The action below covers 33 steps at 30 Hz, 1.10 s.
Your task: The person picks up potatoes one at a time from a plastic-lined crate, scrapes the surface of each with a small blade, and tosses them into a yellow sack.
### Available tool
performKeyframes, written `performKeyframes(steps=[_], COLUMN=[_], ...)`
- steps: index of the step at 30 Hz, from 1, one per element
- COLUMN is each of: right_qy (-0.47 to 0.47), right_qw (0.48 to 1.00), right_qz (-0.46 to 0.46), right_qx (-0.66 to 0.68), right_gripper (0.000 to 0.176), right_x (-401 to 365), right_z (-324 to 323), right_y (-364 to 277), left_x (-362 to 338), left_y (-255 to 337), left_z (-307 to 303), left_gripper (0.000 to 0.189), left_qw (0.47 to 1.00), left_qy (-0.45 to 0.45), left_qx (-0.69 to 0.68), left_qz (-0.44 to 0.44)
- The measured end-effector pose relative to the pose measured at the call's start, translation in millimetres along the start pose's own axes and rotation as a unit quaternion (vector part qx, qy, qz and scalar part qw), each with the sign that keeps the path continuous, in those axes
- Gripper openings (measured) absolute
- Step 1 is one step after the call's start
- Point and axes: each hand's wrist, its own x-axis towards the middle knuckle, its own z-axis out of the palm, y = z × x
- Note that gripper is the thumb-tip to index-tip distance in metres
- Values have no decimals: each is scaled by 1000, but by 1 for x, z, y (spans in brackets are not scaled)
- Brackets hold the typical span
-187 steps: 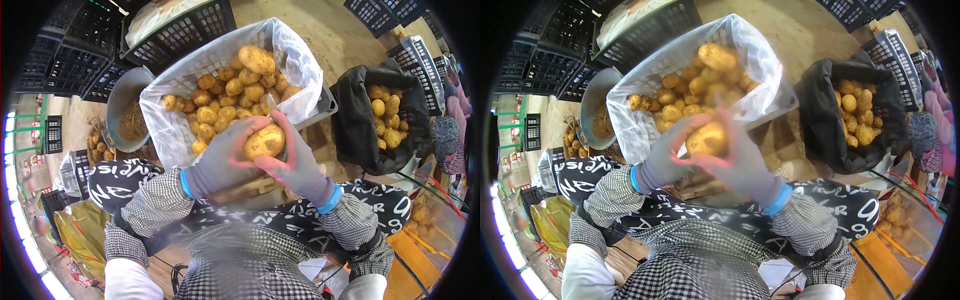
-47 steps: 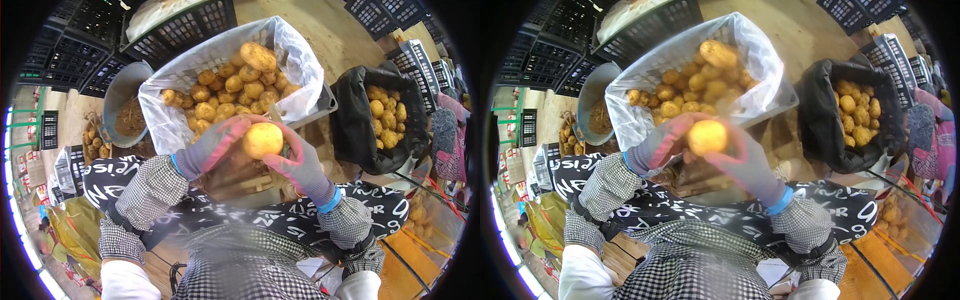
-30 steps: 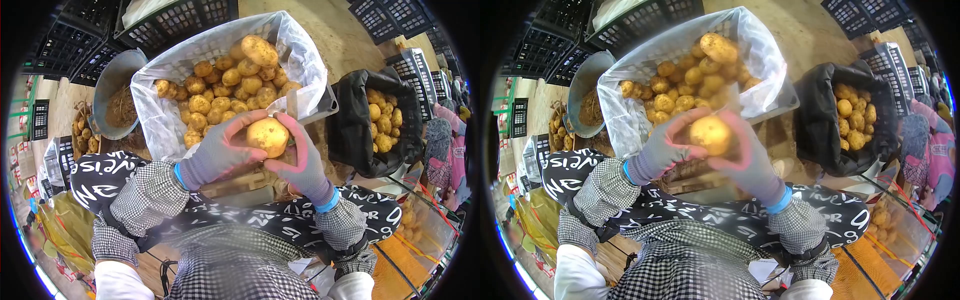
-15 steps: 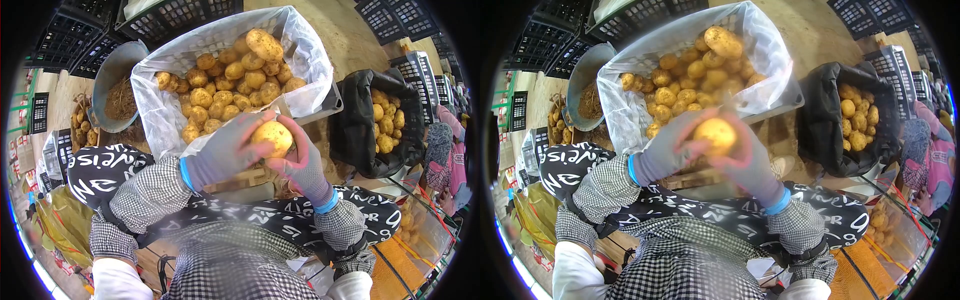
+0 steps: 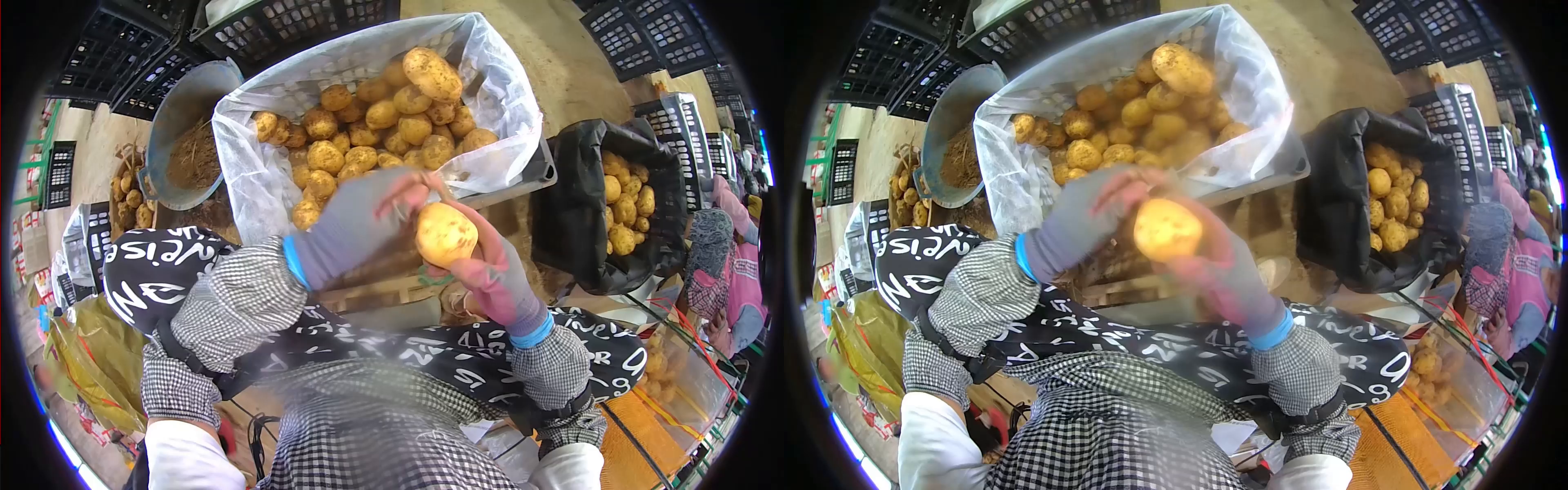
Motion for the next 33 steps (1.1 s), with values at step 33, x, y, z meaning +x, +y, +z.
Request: performKeyframes(steps=[33], right_qy=[71], right_qw=[980], right_qz=[-31], right_qx=[-185], right_gripper=[71], right_x=[10], right_z=[-1], right_y=[2], left_x=[1], left_y=[17], left_z=[-29], left_gripper=[72], left_qw=[918], left_qy=[-80], left_qx=[-371], left_qz=[-119])
